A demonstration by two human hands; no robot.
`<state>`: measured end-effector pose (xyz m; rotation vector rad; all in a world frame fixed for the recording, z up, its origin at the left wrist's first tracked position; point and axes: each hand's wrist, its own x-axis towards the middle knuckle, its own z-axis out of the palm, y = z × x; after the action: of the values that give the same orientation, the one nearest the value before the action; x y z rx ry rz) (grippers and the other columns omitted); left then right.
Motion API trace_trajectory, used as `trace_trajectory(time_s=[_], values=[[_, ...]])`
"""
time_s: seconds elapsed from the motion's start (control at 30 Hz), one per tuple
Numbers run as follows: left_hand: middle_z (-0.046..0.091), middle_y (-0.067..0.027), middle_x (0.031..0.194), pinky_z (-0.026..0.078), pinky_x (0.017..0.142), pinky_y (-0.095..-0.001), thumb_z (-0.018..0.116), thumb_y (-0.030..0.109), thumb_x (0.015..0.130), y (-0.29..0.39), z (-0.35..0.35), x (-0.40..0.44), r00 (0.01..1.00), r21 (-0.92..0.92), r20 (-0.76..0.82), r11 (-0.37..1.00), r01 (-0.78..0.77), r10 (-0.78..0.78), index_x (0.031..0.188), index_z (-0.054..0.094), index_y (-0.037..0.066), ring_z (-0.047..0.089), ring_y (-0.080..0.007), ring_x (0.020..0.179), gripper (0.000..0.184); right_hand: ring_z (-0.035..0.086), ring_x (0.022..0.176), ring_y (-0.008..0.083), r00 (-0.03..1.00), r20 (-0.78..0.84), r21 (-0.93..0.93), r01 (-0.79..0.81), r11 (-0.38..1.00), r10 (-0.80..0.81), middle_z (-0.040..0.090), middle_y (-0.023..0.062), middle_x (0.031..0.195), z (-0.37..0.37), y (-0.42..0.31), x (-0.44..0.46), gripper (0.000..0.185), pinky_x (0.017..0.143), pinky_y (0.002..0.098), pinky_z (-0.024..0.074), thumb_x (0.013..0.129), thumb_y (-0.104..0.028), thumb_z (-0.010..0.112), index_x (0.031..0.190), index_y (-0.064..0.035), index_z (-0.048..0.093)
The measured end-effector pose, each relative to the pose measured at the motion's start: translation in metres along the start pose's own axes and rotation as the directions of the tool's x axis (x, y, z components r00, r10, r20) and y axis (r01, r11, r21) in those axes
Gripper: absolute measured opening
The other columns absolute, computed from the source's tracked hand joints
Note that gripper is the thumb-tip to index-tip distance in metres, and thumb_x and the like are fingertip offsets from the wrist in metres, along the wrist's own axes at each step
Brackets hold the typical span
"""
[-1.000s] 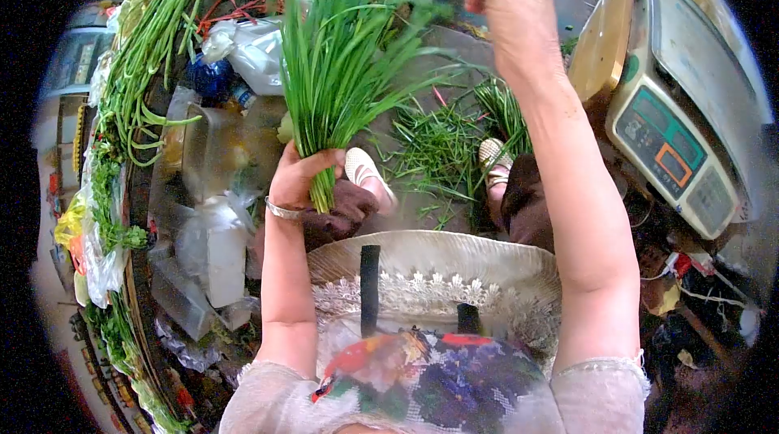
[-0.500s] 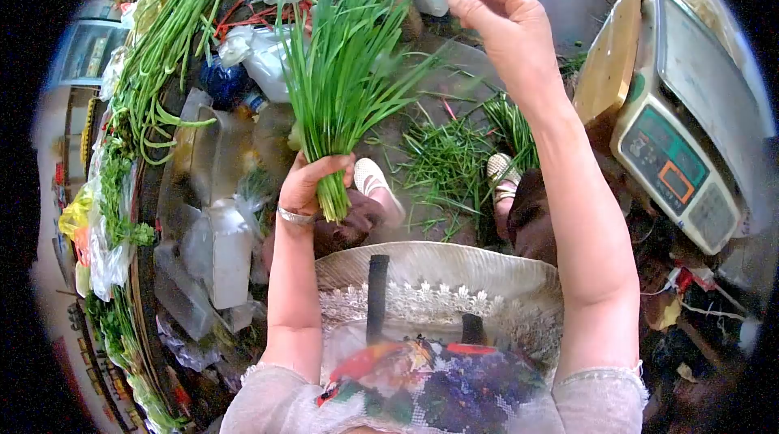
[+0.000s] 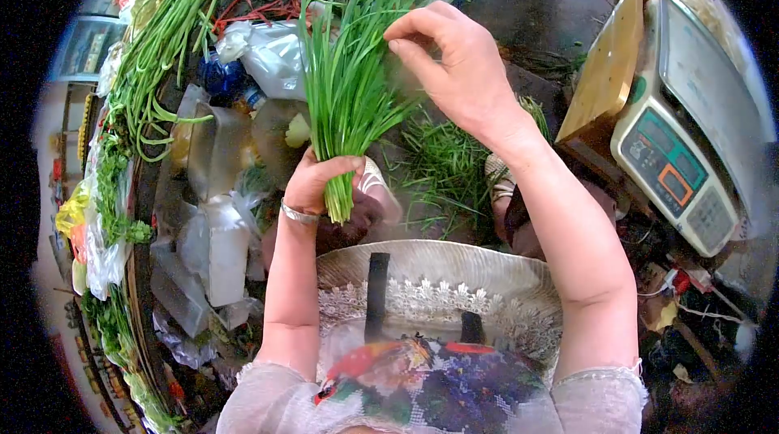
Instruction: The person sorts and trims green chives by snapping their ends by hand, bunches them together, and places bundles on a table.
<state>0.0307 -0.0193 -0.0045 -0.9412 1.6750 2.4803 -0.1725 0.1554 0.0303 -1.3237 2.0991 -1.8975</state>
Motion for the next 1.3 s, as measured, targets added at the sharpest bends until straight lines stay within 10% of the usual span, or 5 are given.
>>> trace_trajectory(time_s=[0.2,0.47,0.93,1.3], values=[[0.064,-0.0100,0.075,0.047,0.054,-0.0291,0.073,0.004,0.072,0.004,0.013,-0.003,1.000,0.094,-0.002,0.995,0.024,-0.024,0.095,0.061,-0.002,0.060,-0.0187,0.059,0.027,0.058,0.094,0.0314,0.978,-0.007,-0.191,0.202,0.961,-0.207,0.062,0.0111,0.091,0.003,0.005,0.001,0.012,0.082,0.0386,0.0473,0.084,-0.006,0.060,0.095,-0.0046,0.065],[0.063,-0.0094,0.073,0.047,0.052,-0.0291,0.072,0.005,0.075,0.003,0.014,-0.005,0.998,0.085,0.062,0.996,-0.006,0.001,0.096,0.061,0.000,0.060,-0.0178,0.058,0.025,0.062,0.089,0.0329,0.998,0.066,-0.324,0.029,0.946,-0.008,0.065,0.0138,0.090,0.005,0.010,-0.004,0.015,0.080,0.0411,0.0489,0.086,-0.014,0.058,0.096,-0.0052,0.065],[0.066,-0.0094,0.079,0.050,0.056,-0.0270,0.073,-0.001,0.074,0.003,0.015,-0.006,0.992,0.074,0.119,0.997,0.031,-0.040,0.100,0.060,-0.002,0.062,-0.0164,0.062,0.029,0.052,0.071,0.0067,0.967,0.067,0.013,-0.246,0.969,0.245,0.059,0.0013,0.074,0.006,0.014,-0.003,0.021,0.068,0.0238,0.0446,0.087,-0.009,0.066,0.105,-0.0004,0.059],[0.065,-0.0098,0.078,0.052,0.055,-0.0283,0.073,-0.002,0.074,0.002,0.016,-0.007,0.992,0.041,0.108,0.997,0.058,-0.062,0.101,0.059,-0.002,0.062,-0.0169,0.063,0.031,0.053,0.062,0.0079,0.917,0.212,0.152,-0.371,0.916,0.337,0.057,0.0004,0.065,0.008,0.018,-0.006,0.022,0.059,0.0259,0.0428,0.081,-0.019,0.069,0.095,-0.0026,0.067]])
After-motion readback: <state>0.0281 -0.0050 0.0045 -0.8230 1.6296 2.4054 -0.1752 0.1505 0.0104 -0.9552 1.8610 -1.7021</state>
